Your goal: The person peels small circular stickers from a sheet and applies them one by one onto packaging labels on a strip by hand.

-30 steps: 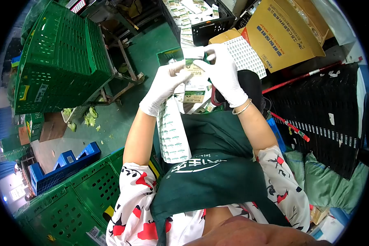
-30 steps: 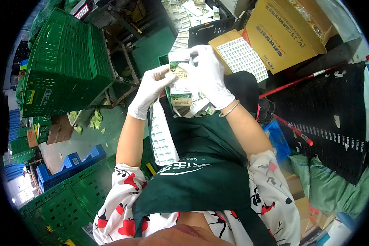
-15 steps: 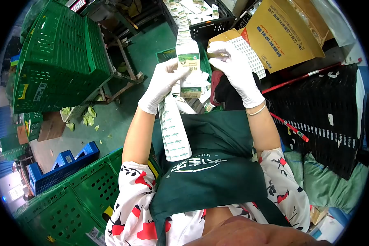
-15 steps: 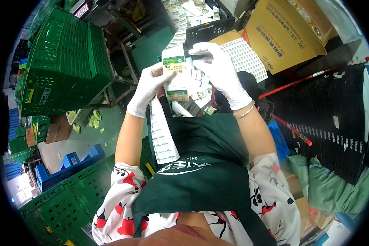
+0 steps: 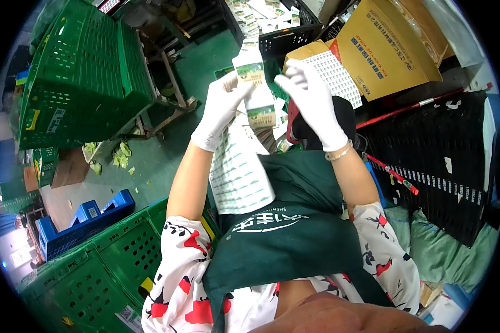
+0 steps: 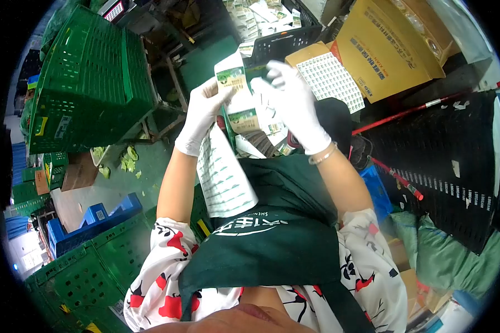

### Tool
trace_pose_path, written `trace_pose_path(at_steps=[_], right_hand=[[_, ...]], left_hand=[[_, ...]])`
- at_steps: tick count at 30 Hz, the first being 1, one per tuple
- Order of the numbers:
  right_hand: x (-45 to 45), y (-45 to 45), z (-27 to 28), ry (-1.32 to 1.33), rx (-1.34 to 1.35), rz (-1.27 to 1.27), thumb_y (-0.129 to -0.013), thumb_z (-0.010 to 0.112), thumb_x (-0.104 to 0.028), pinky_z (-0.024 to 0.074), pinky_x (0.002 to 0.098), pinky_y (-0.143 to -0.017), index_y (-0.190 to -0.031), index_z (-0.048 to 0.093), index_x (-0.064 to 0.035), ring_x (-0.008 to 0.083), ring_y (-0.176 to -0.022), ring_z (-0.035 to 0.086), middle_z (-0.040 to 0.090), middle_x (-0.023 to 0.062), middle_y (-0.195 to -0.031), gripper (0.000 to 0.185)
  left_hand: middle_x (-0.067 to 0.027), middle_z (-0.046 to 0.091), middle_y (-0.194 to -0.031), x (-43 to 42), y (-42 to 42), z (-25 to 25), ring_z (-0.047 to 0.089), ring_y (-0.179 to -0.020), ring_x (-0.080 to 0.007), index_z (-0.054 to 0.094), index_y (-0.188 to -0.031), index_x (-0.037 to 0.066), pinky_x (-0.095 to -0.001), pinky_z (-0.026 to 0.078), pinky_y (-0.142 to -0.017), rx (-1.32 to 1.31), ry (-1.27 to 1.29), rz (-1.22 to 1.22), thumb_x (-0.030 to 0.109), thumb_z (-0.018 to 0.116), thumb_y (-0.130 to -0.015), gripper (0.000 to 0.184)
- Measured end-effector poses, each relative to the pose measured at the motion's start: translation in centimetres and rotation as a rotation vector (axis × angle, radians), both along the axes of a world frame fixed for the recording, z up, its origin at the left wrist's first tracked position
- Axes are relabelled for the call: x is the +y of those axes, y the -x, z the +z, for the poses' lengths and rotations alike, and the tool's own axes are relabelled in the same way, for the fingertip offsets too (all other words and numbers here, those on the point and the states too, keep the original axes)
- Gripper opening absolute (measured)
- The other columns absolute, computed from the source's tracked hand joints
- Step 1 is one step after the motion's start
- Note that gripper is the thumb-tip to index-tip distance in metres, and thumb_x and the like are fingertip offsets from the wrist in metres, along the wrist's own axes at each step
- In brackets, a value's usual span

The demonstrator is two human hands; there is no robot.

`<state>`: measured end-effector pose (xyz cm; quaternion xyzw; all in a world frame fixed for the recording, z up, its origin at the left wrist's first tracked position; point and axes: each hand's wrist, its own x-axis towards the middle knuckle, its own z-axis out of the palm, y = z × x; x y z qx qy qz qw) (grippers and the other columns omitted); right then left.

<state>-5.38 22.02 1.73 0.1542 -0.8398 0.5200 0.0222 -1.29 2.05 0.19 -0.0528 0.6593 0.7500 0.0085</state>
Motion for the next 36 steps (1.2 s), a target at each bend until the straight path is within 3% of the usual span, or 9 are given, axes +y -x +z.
trace_pose_path(at_steps=[3,10,14,17,21,24,30,33,36], right_hand=[[-0.7,-4.1,3.3,0.103,-0.405,0.312,-0.082,0.079,-0.016,0.0502,0.0206,-0.073,-0.111,0.062,0.0006,0.0031,-0.076,0.057,0.066,0.0013,-0.088,0.037],[-2.3,-4.7,0.2,0.072,-0.345,0.31,-0.09,0.071,-0.021,0.0521,0.0246,-0.073,-0.103,0.064,0.0018,0.0062,-0.076,0.061,0.069,0.0058,-0.085,0.027],[-2.0,-5.1,0.0,0.018,-0.313,0.327,-0.093,0.067,-0.019,0.0504,0.0262,-0.068,-0.103,0.064,0.0014,0.0062,-0.073,0.06,0.067,0.0078,-0.082,0.023],[-2.1,-5.7,0.2,0.083,-0.274,0.321,-0.094,0.064,-0.023,0.0505,0.033,-0.067,-0.1,0.063,-0.0002,0.0179,-0.071,0.065,0.065,0.0122,-0.076,0.023],[-1.5,-5.4,0.7,0.022,-0.279,0.343,-0.093,0.067,-0.02,0.0523,0.0318,-0.069,-0.105,0.063,-0.0007,0.0177,-0.073,0.065,0.066,0.0116,-0.082,0.023],[-1.5,-5.0,1.6,0.161,-0.202,0.212,-0.084,0.077,-0.018,0.0543,0.0246,-0.075,-0.114,0.062,-0.0032,0.0119,-0.08,0.065,0.067,0.0057,-0.095,0.036],[-2.4,-4.1,1.2,0.031,0.175,0.21,-0.084,0.073,-0.012,0.0544,0.0291,-0.069,-0.102,0.064,-0.0045,0.0179,-0.075,0.064,0.062,0.0056,-0.085,0.02],[-2.3,-4.5,1.2,-0.119,0.58,0.215,-0.086,0.071,-0.003,0.0526,0.0288,-0.069,-0.099,0.066,-0.0002,0.0131,-0.076,0.064,0.064,0.0058,-0.085,0.014],[-1.7,-5.3,1.6,0.174,0.442,0.118,-0.088,0.068,0.001,0.051,0.0258,-0.067,-0.103,0.063,-0.0009,0.0105,-0.078,0.063,0.064,0.0041,-0.086,0.016]], left_hand=[[-0.0028,0.07,-0.097,0.5,0.8,-0.8,0.059,-0.084,-0.0053,0.067,-0.116,-0.002,-0.0222,0.049,-0.075,0.1,0.102,0.127,0.012,0.064,-0.093,0.028],[-0.0033,0.07,-0.102,1.4,0.4,1.3,0.059,-0.086,-0.005,0.066,-0.119,-0.001,-0.0221,0.049,-0.077,0.112,-0.038,0.233,0.011,0.062,-0.096,0.027],[-0.0016,0.069,-0.102,1.8,-0.5,1.3,0.058,-0.085,-0.0046,0.065,-0.121,0.0,-0.0221,0.049,-0.077,0.143,0.059,0.28,0.01,0.06,-0.097,0.027],[-0.0003,0.069,-0.101,2.7,-0.3,1.0,0.057,-0.085,-0.0043,0.065,-0.121,0.0,-0.0223,0.049,-0.076,0.226,0.027,0.364,0.01,0.061,-0.097,0.027],[-0.0036,0.068,-0.103,3.2,-0.1,0.9,0.058,-0.089,-0.0067,0.062,-0.122,-0.003,-0.0223,0.047,-0.08,0.214,0.127,0.417,0.009,0.062,-0.097,0.027],[-0.0041,0.068,-0.104,3.1,0.0,1.0,0.058,-0.089,-0.0071,0.062,-0.122,-0.003,-0.0228,0.047,-0.08,0.217,0.114,0.414,0.009,0.061,-0.098,0.027],[-0.0055,0.069,-0.107,3.3,0.1,1.5,0.06,-0.094,-0.0073,0.062,-0.122,-0.004,-0.0225,0.048,-0.083,0.207,0.069,0.396,0.01,0.061,-0.098,0.028],[-0.0064,0.069,-0.109,2.5,0.6,0.3,0.06,-0.095,-0.0077,0.062,-0.121,-0.006,-0.0227,0.048,-0.084,0.172,0.085,0.351,0.011,0.06,-0.098,0.029],[-0.0076,0.07,-0.108,1.3,0.8,-0.3,0.062,-0.094,-0.0092,0.063,-0.119,-0.006,-0.0249,0.049,-0.085,0.094,0.021,0.275,0.009,0.06,-0.097,0.027]])
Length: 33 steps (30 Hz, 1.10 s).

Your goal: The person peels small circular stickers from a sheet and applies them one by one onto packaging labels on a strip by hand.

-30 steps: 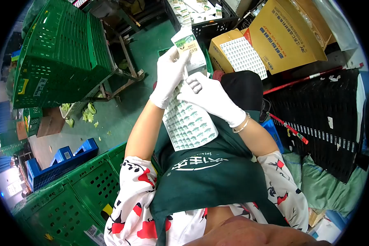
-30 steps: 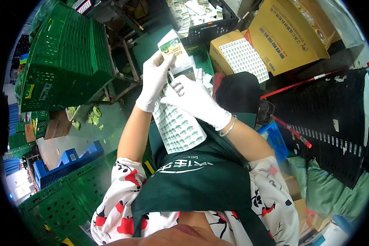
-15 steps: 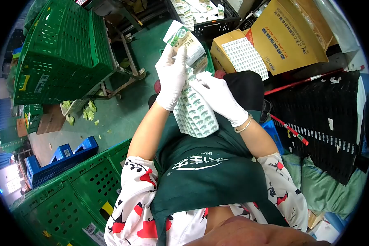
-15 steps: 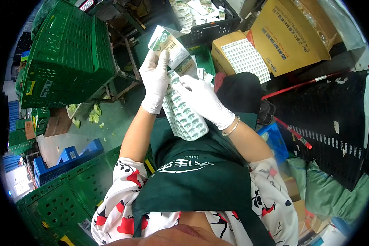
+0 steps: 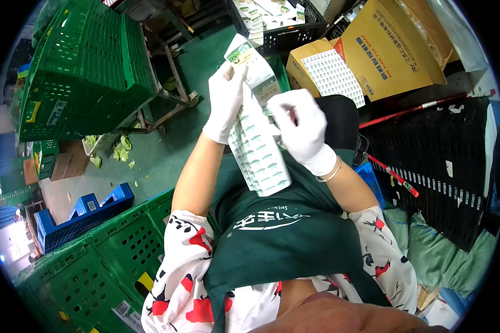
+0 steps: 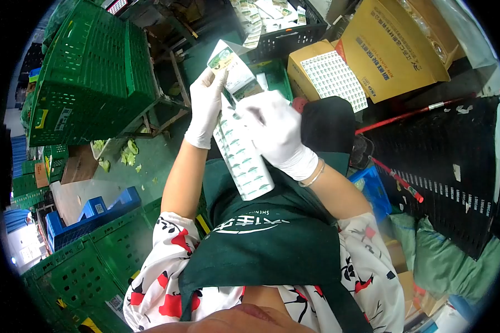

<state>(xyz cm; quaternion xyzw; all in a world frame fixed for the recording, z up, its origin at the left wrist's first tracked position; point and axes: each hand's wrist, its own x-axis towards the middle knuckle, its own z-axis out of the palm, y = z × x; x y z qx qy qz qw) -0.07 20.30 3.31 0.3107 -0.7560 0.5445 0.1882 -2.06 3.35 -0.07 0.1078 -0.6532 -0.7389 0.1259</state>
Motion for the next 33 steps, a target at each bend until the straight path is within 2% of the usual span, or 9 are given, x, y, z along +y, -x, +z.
trace_pose_path(at_steps=[3,6,9,13,17,21,25,30,33], right_hand=[[0.7,1.9,0.6,0.169,-0.357,-0.084,-0.088,0.068,0.001,0.0525,0.024,-0.076,-0.138,0.043,0.0025,0.0115,-0.087,0.063,0.063,0.0116,-0.107,0.056],[0.5,4.8,-1.3,0.136,-0.353,-0.115,-0.083,0.074,-0.001,0.0525,0.0214,-0.068,-0.147,0.033,0.0001,0.0101,-0.084,0.064,0.061,0.0113,-0.118,0.076],[0.7,4.8,-1.2,0.064,-0.371,-0.038,-0.084,0.072,0.001,0.0521,0.0201,-0.069,-0.149,0.031,0.0008,0.0089,-0.08,0.063,0.062,0.0112,-0.12,0.076],[0.7,2.5,0.3,0.267,-0.574,0.25,-0.09,0.065,0.002,0.0527,0.023,-0.081,-0.149,0.033,0.0008,0.0061,-0.087,0.064,0.062,0.0101,-0.124,0.067],[1.6,1.9,0.3,0.163,-0.518,0.127,-0.096,0.059,-0.002,0.0542,0.0218,-0.071,-0.144,0.043,-0.0004,0.0071,-0.082,0.065,0.066,0.0099,-0.117,0.051],[1.9,4.2,1.1,0.215,-0.61,0.003,-0.095,0.062,-0.006,0.0518,0.0204,-0.065,-0.134,0.052,-0.002,0.0045,-0.071,0.059,0.065,0.0022,-0.089,0.04],[0.5,5.1,-0.4,-0.013,-0.42,0.026,-0.084,0.074,-0.013,0.0526,0.024,-0.066,-0.129,0.054,-0.0034,0.0086,-0.071,0.061,0.066,0.0043,-0.085,0.05],[-0.5,4.8,-1.0,-0.322,-0.164,-0.44,-0.083,0.076,-0.015,0.0539,0.028,-0.069,-0.136,0.049,-0.0055,0.01,-0.072,0.064,0.068,0.0046,-0.085,0.06],[-0.1,4.9,-1.3,0.07,-0.561,-0.001,-0.086,0.073,-0.004,0.0492,0.0197,-0.069,-0.142,0.047,-0.0034,0.0035,-0.076,0.057,0.064,0.0017,-0.089,0.062]], left_hand=[[-0.0084,0.069,-0.114,-0.4,-0.5,0.3,0.063,-0.1,-0.0109,0.06,-0.126,-0.005,-0.0261,0.05,-0.089,-0.062,-0.067,-0.243,0.008,0.061,-0.095,0.033],[-0.0064,0.067,-0.117,0.3,-1.2,1.4,0.06,-0.103,-0.009,0.056,-0.132,-0.005,-0.0258,0.049,-0.09,-0.068,-0.045,-0.447,0.007,0.063,-0.094,0.04],[-0.0033,0.068,-0.106,-0.2,-1.6,3.2,0.059,-0.092,-0.0055,0.063,-0.12,-0.003,-0.023,0.049,-0.081,-0.283,0.095,-0.56,0.016,0.065,-0.094,0.032],[-0.0063,0.068,-0.104,-0.6,-1.4,1.9,0.064,-0.091,-0.0107,0.065,-0.113,-0.004,-0.0255,0.052,-0.078,-0.257,-0.507,-0.384,0.019,0.063,-0.094,0.03],[-0.0062,0.07,-0.103,-1.5,-0.7,0.5,0.065,-0.09,-0.0101,0.065,-0.116,-0.002,-0.0263,0.053,-0.081,-0.203,-0.288,-0.348,0.015,0.066,-0.092,0.029],[-0.0056,0.071,-0.106,-0.8,-1.1,1.0,0.063,-0.092,-0.0086,0.066,-0.118,-0.002,-0.0252,0.052,-0.084,-0.11,-0.012,-0.402,0.013,0.067,-0.092,0.03],[-0.005,0.07,-0.106,-0.1,-1.4,0.9,0.062,-0.091,-0.0083,0.065,-0.119,-0.003,-0.0253,0.051,-0.084,-0.075,0.003,-0.418,0.012,0.069,-0.091,0.032],[-0.0052,0.068,-0.107,-0.2,-1.6,0.7,0.061,-0.09,-0.008,0.066,-0.118,-0.003,-0.0254,0.051,-0.084,-0.094,0.002,-0.4,0.014,0.07,-0.09,0.032],[-0.0052,0.068,-0.107,-0.2,-1.8,1.7,0.062,-0.091,-0.0081,0.066,-0.118,-0.002,-0.0251,0.051,-0.084,-0.126,0.033,-0.407,0.014,0.069,-0.091,0.031]])
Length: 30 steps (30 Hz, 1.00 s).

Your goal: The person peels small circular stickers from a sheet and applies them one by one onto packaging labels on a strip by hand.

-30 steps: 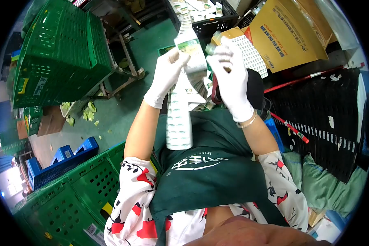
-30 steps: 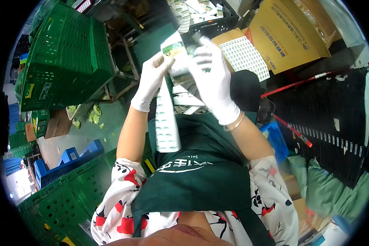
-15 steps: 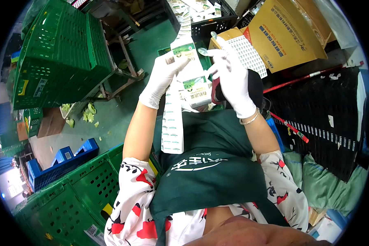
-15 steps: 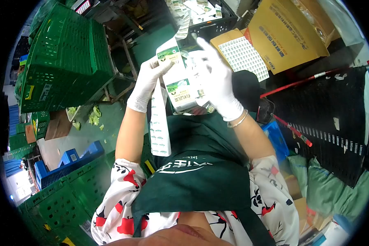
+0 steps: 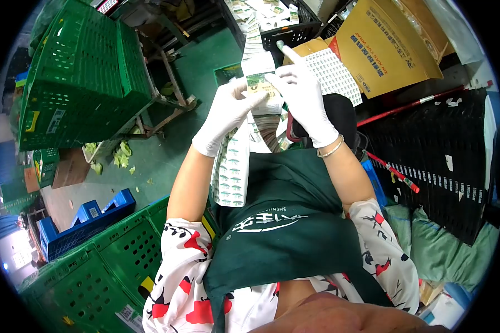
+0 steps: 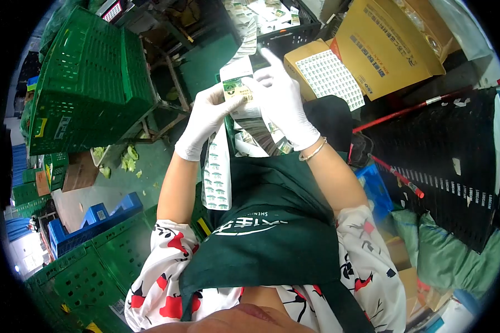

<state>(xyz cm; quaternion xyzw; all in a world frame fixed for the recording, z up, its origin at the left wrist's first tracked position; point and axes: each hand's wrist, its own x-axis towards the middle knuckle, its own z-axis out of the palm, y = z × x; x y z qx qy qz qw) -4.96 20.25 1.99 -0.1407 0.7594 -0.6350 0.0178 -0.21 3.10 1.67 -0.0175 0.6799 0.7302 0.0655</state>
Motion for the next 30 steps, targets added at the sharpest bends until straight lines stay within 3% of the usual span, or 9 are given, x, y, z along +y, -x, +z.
trace_pose_path(at_steps=[5,8,11,15,19,22,27,28,30], right_hand=[[1.3,-2.9,2.5,-0.05,-0.038,0.271,-0.089,0.069,-0.004,0.0484,0.0192,-0.069,-0.144,0.048,-0.0061,0.0021,-0.071,0.056,0.064,-0.0022,-0.08,0.059],[2.0,-2.4,1.9,-0.055,-0.056,0.256,-0.095,0.061,-0.006,0.0499,0.0195,-0.068,-0.14,0.051,-0.0041,0.0026,-0.07,0.058,0.063,-0.0017,-0.078,0.046],[2.2,-1.1,2.7,0.062,-0.209,0.088,-0.1,0.056,-0.016,0.0438,0.0175,-0.056,-0.116,0.063,-0.0028,0.0031,-0.062,0.055,0.062,-0.0009,-0.075,0.022],[1.2,-0.1,1.9,0.06,-0.304,0.087,-0.095,0.066,-0.025,0.0488,0.021,-0.057,-0.101,0.064,-0.0052,0.0068,-0.059,0.06,0.064,0.0021,-0.07,0.021],[0.2,0.6,0.6,-0.361,0.083,-0.039,-0.086,0.074,-0.036,0.0524,0.0296,-0.06,-0.093,0.063,-0.0065,0.0177,-0.06,0.066,0.067,0.0079,-0.072,0.032],[0.7,1.8,-0.8,-0.661,0.12,-0.203,-0.084,0.076,-0.037,0.0529,0.0299,-0.062,-0.091,0.063,-0.0063,0.0187,-0.066,0.068,0.068,0.0089,-0.075,0.034],[2.2,-1.2,0.1,0.033,-0.184,0.062,-0.085,0.077,-0.024,0.0523,0.0255,-0.071,-0.104,0.063,-0.0017,0.012,-0.076,0.064,0.066,0.0035,-0.081,0.032],[2.2,-2.7,1.0,-0.101,-0.052,0.146,-0.086,0.074,-0.017,0.0512,0.0263,-0.077,-0.116,0.059,-0.0001,0.0107,-0.085,0.06,0.064,0.0043,-0.093,0.037],[2.3,-5.4,-0.2,-0.184,0.129,0.194,-0.082,0.078,-0.014,0.0515,0.0268,-0.079,-0.121,0.057,-0.0006,0.0123,-0.087,0.061,0.065,0.005,-0.097,0.046]], left_hand=[[-0.0021,0.068,-0.097,-1.9,1.3,-0.1,0.059,-0.081,-0.0047,0.066,-0.115,-0.004,-0.0207,0.048,-0.073,-0.171,-0.466,0.137,0.019,0.063,-0.095,0.031],[-0.0025,0.068,-0.1,-2.2,1.3,0.0,0.058,-0.082,-0.0053,0.065,-0.117,-0.004,-0.02,0.047,-0.073,-0.143,-0.22,0.056,0.017,0.063,-0.095,0.031],[-0.002,0.068,-0.101,-0.8,0.8,0.4,0.058,-0.084,-0.0058,0.064,-0.118,-0.005,-0.0207,0.048,-0.076,-0.061,-0.137,0.11,0.016,0.063,-0.095,0.031],[-0.002,0.068,-0.098,-0.7,0.6,-0.3,0.058,-0.087,-0.0064,0.065,-0.117,-0.005,-0.0228,0.048,-0.081,-0.007,-0.062,0.036,0.012,0.062,-0.094,0.03],[-0.0021,0.068,-0.097,-0.5,0.2,0.4,0.059,-0.086,-0.0065,0.067,-0.114,-0.005,-0.0231,0.048,-0.081,-0.05,-0.049,0.012,0.013,0.062,-0.093,0.028],[-0.0036,0.07,-0.1,-1.0,0.4,-0.6,0.06,-0.087,-0.0071,0.068,-0.113,-0.005,-0.0231,0.048,-0.081,-0.026,-0.071,0.083,0.01,0.063,-0.093,0.026],[-0.006,0.071,-0.102,-3.4,2.5,-2.9,0.062,-0.085,-0.0085,0.066,-0.114,-0.006,-0.0228,0.049,-0.076,0.119,-0.073,0.528,0.009,0.059,-0.096,0.025],[-0.0062,0.071,-0.1,-4.4,2.9,-3.2,0.061,-0.084,-0.0087,0.066,-0.113,-0.006,-0.0229,0.048,-0.076,0.126,-0.064,0.624,0.009,0.058,-0.096,0.024],[-0.0064,0.07,-0.097,-5.8,3.5,-4.4,0.06,-0.083,-0.0093,0.067,-0.108,-0.006,-0.0244,0.047,-0.075,0.199,-0.114,0.768,0.009,0.057,-0.097,0.021]])
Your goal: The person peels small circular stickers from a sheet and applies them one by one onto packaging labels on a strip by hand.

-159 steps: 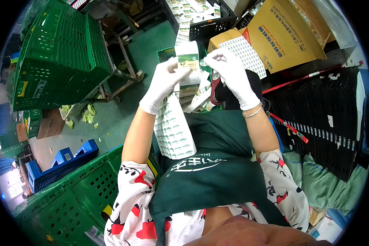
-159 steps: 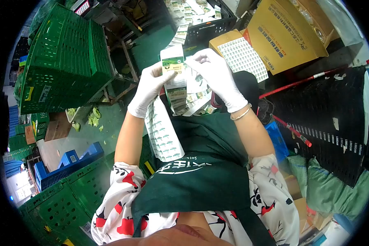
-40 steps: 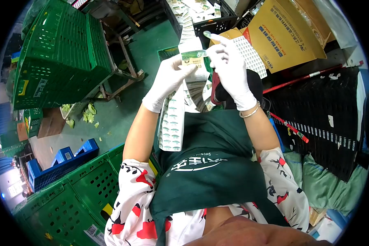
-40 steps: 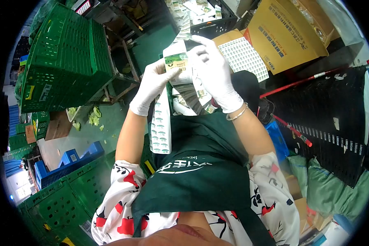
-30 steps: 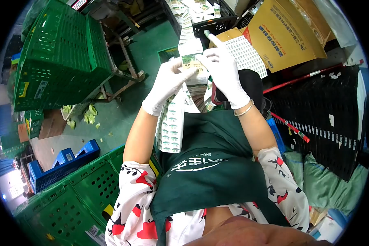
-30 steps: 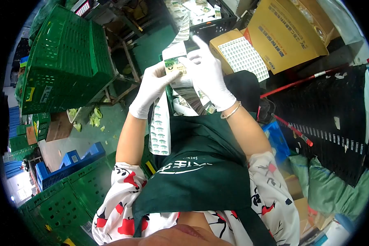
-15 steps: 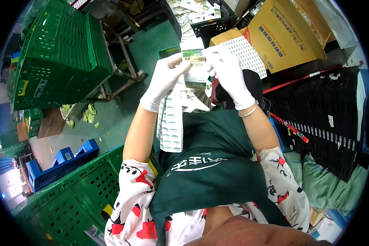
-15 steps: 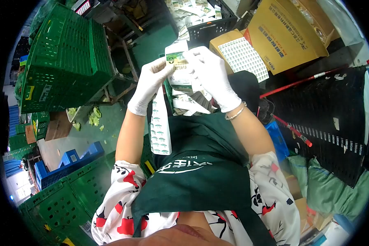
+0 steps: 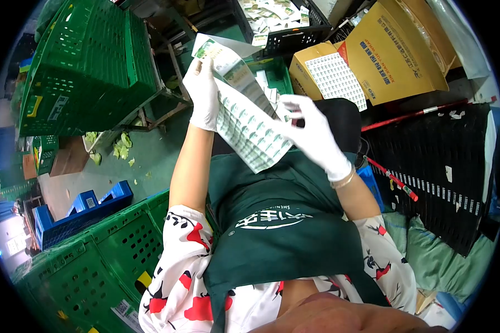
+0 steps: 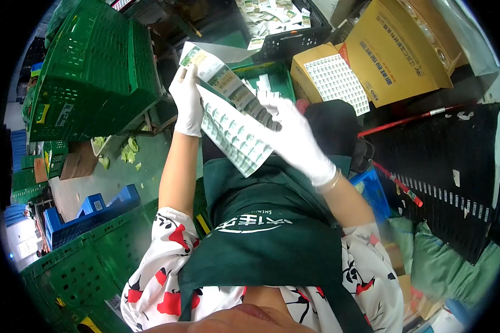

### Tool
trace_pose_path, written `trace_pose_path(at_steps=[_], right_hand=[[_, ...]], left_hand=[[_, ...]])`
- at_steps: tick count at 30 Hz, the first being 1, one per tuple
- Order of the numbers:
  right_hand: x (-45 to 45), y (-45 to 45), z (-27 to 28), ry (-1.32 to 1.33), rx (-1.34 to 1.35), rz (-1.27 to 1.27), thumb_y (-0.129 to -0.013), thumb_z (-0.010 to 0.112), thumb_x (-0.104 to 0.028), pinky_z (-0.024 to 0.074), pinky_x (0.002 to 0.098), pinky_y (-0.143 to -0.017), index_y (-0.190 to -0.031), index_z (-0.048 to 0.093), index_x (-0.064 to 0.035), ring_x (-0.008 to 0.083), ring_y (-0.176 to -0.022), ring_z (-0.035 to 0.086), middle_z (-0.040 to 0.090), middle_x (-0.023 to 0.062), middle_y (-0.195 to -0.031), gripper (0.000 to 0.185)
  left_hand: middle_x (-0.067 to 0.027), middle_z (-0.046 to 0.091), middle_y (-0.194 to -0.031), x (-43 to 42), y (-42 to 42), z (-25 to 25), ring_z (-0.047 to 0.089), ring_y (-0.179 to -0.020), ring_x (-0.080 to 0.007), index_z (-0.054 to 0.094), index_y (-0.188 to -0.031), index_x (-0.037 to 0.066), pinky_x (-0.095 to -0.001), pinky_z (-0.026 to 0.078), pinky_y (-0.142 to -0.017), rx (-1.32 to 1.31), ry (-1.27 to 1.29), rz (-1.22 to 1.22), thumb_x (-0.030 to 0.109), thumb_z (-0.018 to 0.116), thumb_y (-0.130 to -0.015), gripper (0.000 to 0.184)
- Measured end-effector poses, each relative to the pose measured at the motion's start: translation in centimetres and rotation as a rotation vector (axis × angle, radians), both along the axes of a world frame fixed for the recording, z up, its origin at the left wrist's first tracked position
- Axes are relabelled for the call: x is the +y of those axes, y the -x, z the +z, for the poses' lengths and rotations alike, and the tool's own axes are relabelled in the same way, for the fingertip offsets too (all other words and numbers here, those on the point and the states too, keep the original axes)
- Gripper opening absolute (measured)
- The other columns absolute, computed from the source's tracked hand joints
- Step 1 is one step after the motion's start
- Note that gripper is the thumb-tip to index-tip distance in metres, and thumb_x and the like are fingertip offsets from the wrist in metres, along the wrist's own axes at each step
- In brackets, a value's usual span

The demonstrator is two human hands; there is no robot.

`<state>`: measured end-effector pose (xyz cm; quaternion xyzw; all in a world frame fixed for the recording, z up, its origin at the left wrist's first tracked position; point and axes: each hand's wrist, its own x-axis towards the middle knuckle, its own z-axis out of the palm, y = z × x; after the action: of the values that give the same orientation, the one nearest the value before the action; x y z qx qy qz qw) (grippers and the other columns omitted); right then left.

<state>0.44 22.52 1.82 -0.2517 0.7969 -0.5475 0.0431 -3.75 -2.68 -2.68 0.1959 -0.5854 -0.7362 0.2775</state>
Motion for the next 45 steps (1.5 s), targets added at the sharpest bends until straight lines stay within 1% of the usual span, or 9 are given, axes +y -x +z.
trace_pose_path(at_steps=[2,8,19,22,25,27,38,41,45], right_hand=[[0.1,-2.0,-0.4,-0.053,-0.097,-0.023,-0.079,0.08,-0.012,0.0517,0.0262,-0.08,-0.123,0.054,-0.0012,0.0116,-0.088,0.061,0.065,0.0059,-0.102,0.052],[0.1,-0.8,-2.1,0.203,-0.284,-0.199,-0.09,0.069,-0.008,0.0504,0.0241,-0.071,-0.101,0.065,0.0015,0.007,-0.077,0.061,0.068,0.0058,-0.085,0.015],[1.0,0.7,-0.5,0.158,-0.202,-0.311,-0.092,0.067,-0.009,0.0482,0.0228,-0.068,-0.1,0.065,0.0005,0.0052,-0.073,0.058,0.067,0.004,-0.083,0.013],[0.9,0.9,0.0,0.172,-0.208,-0.327,-0.093,0.066,-0.008,0.0494,0.0231,-0.07,-0.102,0.065,0.0007,0.0054,-0.077,0.06,0.068,0.0042,-0.086,0.013],[0.4,0.0,1.2,0.32,-0.27,-0.248,-0.089,0.068,-0.002,0.0506,0.0245,-0.08,-0.11,0.062,0.0021,0.0075,-0.087,0.062,0.067,0.005,-0.093,0.022],[0.0,-0.6,1.8,0.392,-0.302,-0.171,-0.086,0.071,0.001,0.0512,0.0254,-0.084,-0.115,0.059,0.0033,0.0086,-0.091,0.063,0.066,0.0063,-0.097,0.031],[0.2,0.1,0.8,0.41,-0.446,-0.255,-0.09,0.072,-0.01,0.0471,0.0207,-0.066,-0.098,0.068,0.0023,0.0023,-0.074,0.055,0.067,0.0009,-0.083,0.015],[1.2,1.2,0.1,0.125,-0.344,-0.196,-0.088,0.074,-0.013,0.0469,0.0212,-0.066,-0.098,0.069,0.0014,0.0027,-0.072,0.055,0.065,0.0005,-0.078,0.018],[1.7,2.5,1.1,-0.098,0.095,-0.141,-0.083,0.076,-0.012,0.0505,0.0323,-0.091,-0.127,0.061,-0.0063,0.0202,-0.103,0.064,0.065,0.0115,-0.115,0.046]], left_hand=[[-0.0059,0.07,-0.096,-0.8,0.3,-0.5,0.059,-0.081,-0.0091,0.067,-0.107,-0.006,-0.0246,0.047,-0.074,-0.015,0.028,0.077,0.008,0.057,-0.097,0.02],[-0.0045,0.067,-0.091,-1.2,0.0,-0.4,0.057,-0.076,-0.0089,0.066,-0.102,-0.006,-0.0241,0.045,-0.069,0.016,-0.044,0.123,0.008,0.057,-0.096,0.017],[-0.0101,0.068,-0.089,1.3,-1.4,2.9,0.064,-0.056,-0.0141,0.061,-0.112,-0.005,-0.0243,0.047,-0.048,0.058,-0.036,0.038,0.012,0.048,-0.102,0.023],[-0.0095,0.07,-0.098,2.4,-1.2,2.4,0.064,-0.078,-0.011,0.063,-0.114,-0.006,-0.0249,0.052,-0.07,0.178,0.304,0.216,0.008,0.051,-0.101,0.022],[-0.009,0.07,-0.101,2.9,-0.9,2.9,0.062,-0.086,-0.0105,0.064,-0.114,-0.006,-0.0253,0.051,-0.079,0.189,0.181,0.239,0.008,0.053,-0.101,0.022],[-0.009,0.07,-0.102,2.0,-0.5,2.5,0.062,-0.086,-0.0105,0.064,-0.116,-0.006,-0.0253,0.051,-0.078,0.185,0.245,0.294,0.008,0.052,-0.101,0.023],[-0.0062,0.069,-0.097,1.1,-0.1,3.9,0.061,-0.078,-0.0083,0.065,-0.115,-0.004,-0.0227,0.049,-0.069,0.235,0.284,0.378,0.009,0.054,-0.101,0.023],[-0.0059,0.069,-0.094,0.8,-0.1,4.0,0.061,-0.077,-0.0082,0.065,-0.115,-0.004,-0.0227,0.049,-0.069,0.228,0.323,0.359,0.01,0.055,-0.1,0.022],[-0.0063,0.07,-0.093,1.1,-0.2,4.7,0.062,-0.078,-0.0085,0.065,-0.114,-0.005,-0.0236,0.051,-0.071,0.153,0.453,0.343,0.01,0.056,-0.1,0.023]])
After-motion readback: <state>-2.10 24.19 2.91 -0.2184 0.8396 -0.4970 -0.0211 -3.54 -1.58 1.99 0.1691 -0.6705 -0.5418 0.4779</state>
